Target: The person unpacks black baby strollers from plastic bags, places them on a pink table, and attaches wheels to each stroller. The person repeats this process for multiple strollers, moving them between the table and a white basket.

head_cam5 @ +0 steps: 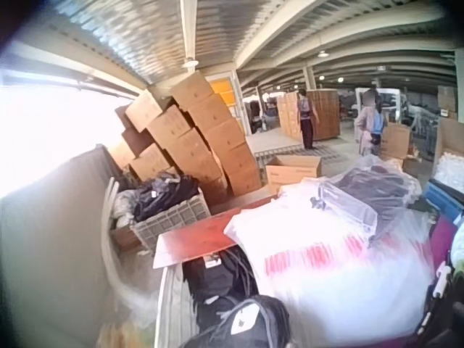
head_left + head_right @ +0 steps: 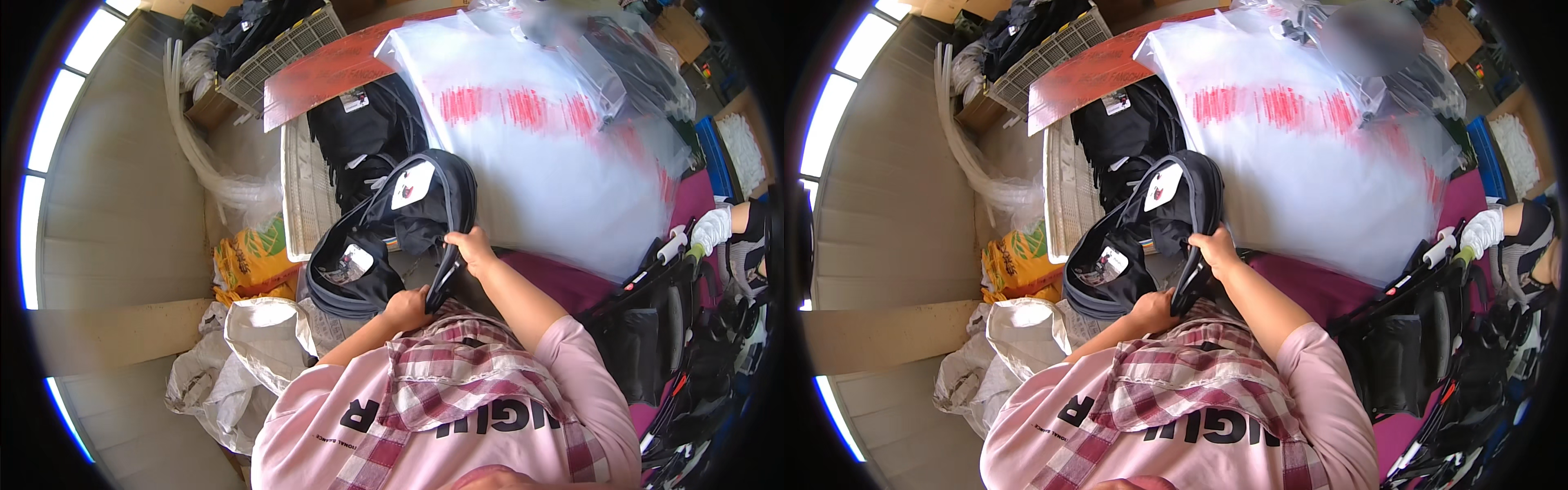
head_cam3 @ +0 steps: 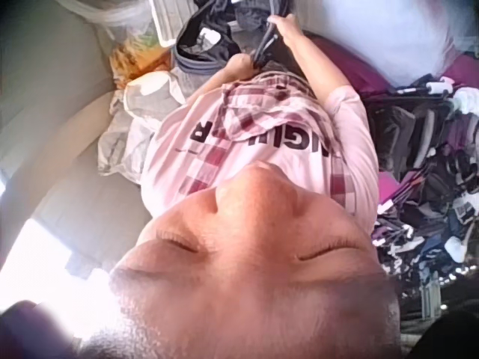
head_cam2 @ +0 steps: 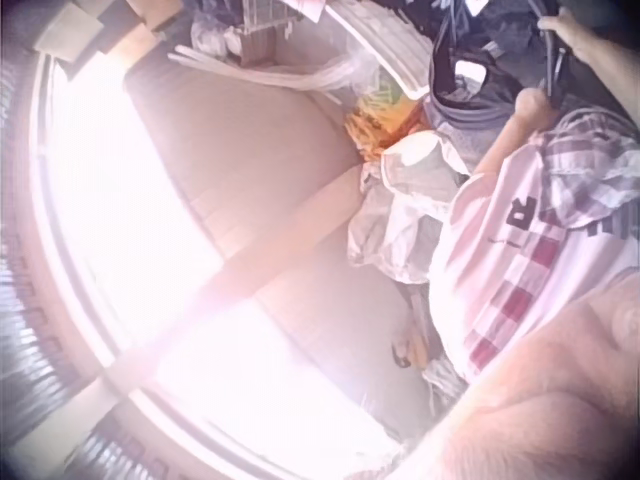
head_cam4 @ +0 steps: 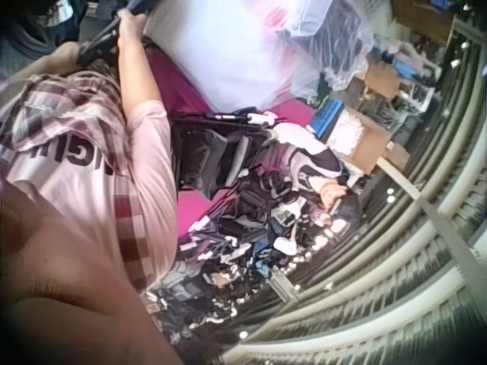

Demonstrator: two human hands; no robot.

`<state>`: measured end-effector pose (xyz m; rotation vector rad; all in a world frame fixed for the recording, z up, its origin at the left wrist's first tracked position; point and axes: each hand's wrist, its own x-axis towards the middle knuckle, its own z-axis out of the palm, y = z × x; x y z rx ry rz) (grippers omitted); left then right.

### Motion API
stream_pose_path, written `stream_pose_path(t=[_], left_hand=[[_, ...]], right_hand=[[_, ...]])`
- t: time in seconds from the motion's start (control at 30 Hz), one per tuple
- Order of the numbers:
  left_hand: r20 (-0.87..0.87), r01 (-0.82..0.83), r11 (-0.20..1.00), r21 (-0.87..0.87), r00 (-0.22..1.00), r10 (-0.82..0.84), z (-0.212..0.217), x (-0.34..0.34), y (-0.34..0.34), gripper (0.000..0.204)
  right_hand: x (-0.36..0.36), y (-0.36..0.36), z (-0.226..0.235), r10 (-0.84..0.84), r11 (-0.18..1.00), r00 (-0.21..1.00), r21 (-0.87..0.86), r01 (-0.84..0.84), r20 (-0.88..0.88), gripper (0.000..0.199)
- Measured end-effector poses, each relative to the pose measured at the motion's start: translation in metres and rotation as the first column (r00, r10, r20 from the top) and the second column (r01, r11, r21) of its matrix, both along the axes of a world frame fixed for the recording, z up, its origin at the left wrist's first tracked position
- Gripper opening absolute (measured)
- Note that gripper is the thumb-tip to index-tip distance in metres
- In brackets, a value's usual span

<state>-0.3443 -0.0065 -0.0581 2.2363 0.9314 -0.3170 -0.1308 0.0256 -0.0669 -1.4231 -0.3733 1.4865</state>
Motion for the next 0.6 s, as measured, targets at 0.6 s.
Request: stream_pose_path(t=[0.6], left_hand=[[0.368,-0.510,0.807,-0.298,0.719,0.590,-0.049,0.051,0.101,0.048]], right_hand=[[0.097,-0.121,0.248,-0.591,0.705,0.322,0.668,-0.241,0.740,0.032]])
